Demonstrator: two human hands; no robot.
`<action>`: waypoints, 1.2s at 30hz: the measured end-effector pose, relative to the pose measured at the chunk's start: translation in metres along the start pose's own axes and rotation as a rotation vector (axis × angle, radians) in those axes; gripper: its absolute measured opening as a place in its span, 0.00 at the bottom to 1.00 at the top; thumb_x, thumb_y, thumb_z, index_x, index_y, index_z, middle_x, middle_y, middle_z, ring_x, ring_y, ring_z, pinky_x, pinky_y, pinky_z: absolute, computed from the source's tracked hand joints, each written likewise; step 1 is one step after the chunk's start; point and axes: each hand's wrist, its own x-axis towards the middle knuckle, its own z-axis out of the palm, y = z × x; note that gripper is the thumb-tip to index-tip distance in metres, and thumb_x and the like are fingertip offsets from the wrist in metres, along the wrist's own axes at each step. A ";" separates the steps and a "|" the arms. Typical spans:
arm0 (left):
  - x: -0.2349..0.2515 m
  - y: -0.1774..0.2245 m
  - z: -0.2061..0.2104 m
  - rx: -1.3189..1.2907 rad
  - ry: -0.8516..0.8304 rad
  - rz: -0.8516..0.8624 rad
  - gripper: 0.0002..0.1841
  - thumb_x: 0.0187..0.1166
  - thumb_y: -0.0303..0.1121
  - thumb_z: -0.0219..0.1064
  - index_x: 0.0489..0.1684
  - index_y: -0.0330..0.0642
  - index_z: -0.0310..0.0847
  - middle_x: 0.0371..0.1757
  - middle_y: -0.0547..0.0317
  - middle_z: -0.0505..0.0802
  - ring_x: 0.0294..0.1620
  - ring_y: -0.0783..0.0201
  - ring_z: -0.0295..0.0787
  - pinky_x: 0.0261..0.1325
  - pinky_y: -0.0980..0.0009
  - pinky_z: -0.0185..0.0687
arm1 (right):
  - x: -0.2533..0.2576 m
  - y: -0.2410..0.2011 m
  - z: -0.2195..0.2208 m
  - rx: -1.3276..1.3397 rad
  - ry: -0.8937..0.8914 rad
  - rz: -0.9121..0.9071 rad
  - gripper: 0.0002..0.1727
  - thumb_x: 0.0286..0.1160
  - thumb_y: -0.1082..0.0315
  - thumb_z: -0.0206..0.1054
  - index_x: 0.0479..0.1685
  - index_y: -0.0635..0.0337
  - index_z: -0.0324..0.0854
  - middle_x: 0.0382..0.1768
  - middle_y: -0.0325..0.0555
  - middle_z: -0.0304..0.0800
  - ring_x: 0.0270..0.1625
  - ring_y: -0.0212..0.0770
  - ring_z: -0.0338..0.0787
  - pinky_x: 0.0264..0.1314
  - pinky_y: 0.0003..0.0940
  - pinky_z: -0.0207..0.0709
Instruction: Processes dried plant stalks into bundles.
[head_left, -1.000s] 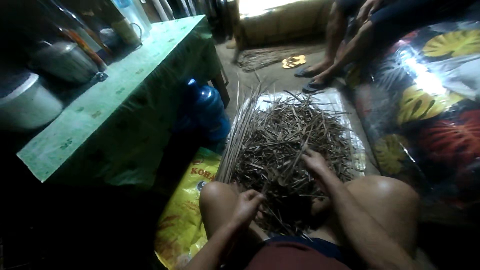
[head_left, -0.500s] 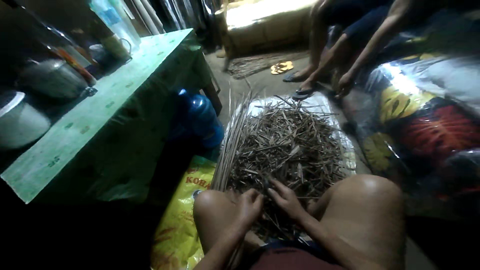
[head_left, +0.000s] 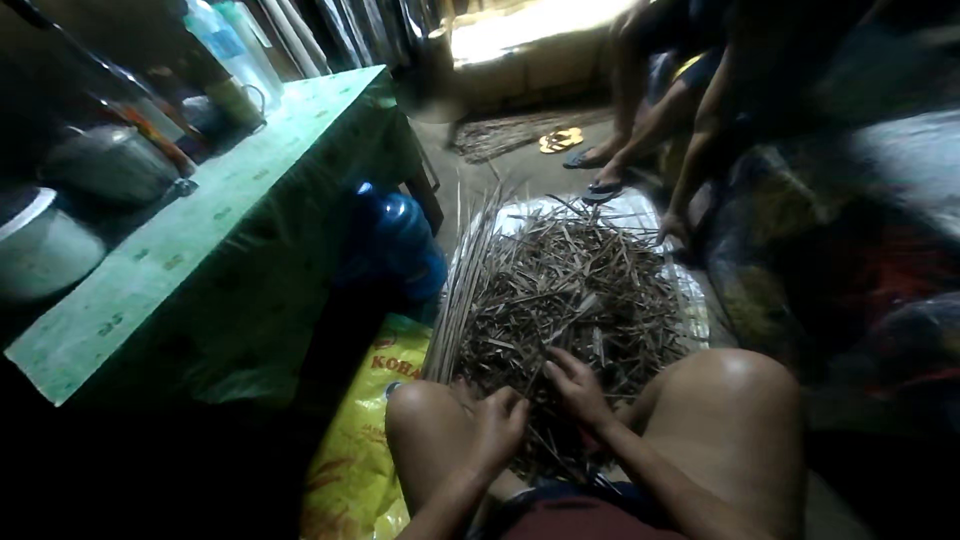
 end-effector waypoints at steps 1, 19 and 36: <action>-0.001 -0.001 0.000 0.011 0.001 0.009 0.11 0.88 0.31 0.59 0.47 0.32 0.84 0.30 0.55 0.89 0.21 0.67 0.86 0.31 0.67 0.89 | 0.001 -0.001 -0.001 -0.007 0.015 0.002 0.20 0.87 0.69 0.55 0.71 0.71 0.77 0.51 0.51 0.90 0.42 0.28 0.86 0.50 0.27 0.81; 0.002 -0.001 -0.007 -0.202 0.017 -0.044 0.10 0.89 0.30 0.58 0.49 0.30 0.81 0.26 0.57 0.86 0.18 0.69 0.83 0.25 0.71 0.86 | 0.044 -0.034 -0.053 0.147 0.058 0.271 0.21 0.94 0.65 0.47 0.78 0.65 0.69 0.21 0.35 0.76 0.16 0.28 0.74 0.18 0.23 0.71; -0.001 -0.017 -0.027 -0.482 -0.245 -0.170 0.11 0.93 0.31 0.52 0.48 0.34 0.80 0.22 0.64 0.85 0.16 0.73 0.81 0.22 0.78 0.81 | 0.034 -0.024 -0.040 0.199 -0.145 0.183 0.19 0.91 0.69 0.49 0.72 0.68 0.73 0.28 0.36 0.80 0.21 0.26 0.76 0.24 0.22 0.74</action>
